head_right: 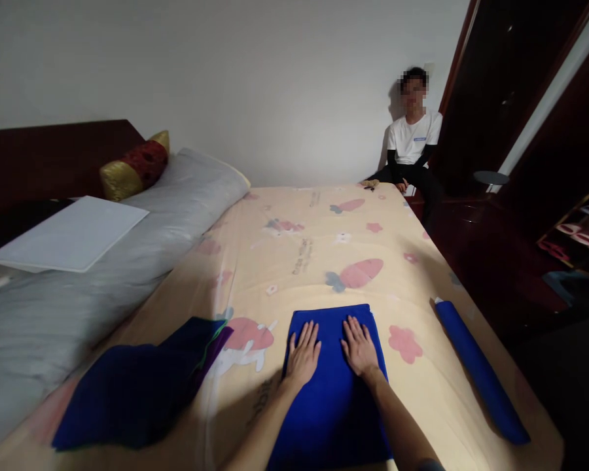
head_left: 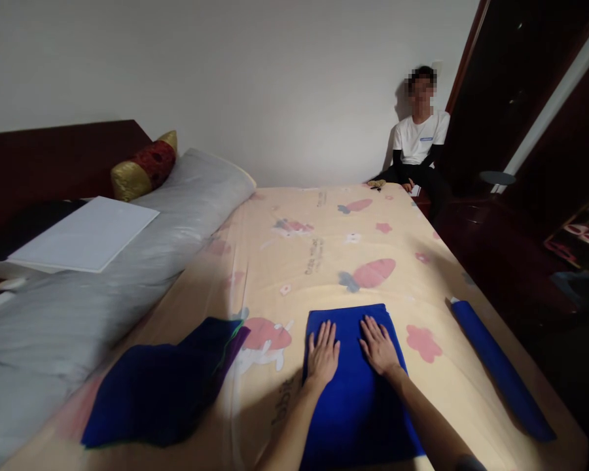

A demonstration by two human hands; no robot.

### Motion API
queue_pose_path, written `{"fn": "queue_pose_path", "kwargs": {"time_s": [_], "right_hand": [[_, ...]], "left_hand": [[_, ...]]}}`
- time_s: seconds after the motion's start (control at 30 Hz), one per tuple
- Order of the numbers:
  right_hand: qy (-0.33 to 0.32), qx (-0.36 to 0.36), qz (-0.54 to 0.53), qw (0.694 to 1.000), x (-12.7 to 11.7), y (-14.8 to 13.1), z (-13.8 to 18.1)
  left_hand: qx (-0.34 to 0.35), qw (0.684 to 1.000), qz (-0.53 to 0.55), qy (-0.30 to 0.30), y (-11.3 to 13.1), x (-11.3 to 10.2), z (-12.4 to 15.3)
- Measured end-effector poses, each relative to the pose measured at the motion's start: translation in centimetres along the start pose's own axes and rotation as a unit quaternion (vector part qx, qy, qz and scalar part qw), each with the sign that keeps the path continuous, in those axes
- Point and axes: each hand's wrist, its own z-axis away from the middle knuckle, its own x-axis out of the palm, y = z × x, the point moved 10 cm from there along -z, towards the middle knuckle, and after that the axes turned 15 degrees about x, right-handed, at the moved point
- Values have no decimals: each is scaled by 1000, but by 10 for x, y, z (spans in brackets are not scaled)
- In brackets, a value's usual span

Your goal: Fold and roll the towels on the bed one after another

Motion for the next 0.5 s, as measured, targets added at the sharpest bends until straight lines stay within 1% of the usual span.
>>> {"fn": "queue_pose_path", "kwargs": {"time_s": [0.07, 0.1, 0.17, 0.23, 0.3, 0.37, 0.43, 0.5], "right_hand": [[-31, -52, -12, 998, 7, -32, -4], [-41, -66, -15, 997, 10, -42, -7], [-47, -66, -18, 997, 13, -44, -14], [-41, -35, -16, 998, 12, -26, -22], [-30, 28, -6, 999, 9, 8, -28], [-25, 89, 8, 996, 6, 42, -31], [-29, 119, 18, 992, 3, 64, -30], [-32, 127, 22, 991, 0, 71, -27]], "left_hand": [[41, 999, 23, -14, 16, 6, -15], [52, 998, 29, -19, 19, 8, -21], [55, 998, 31, -28, 13, 9, -26], [12, 999, 20, -33, -8, 7, -23], [-56, 998, 3, -36, -37, 3, -14], [-99, 994, -5, -44, -58, -1, -7], [-101, 993, 1, -61, -65, -2, -6], [-102, 992, 2, -73, -64, -4, -7]]}}
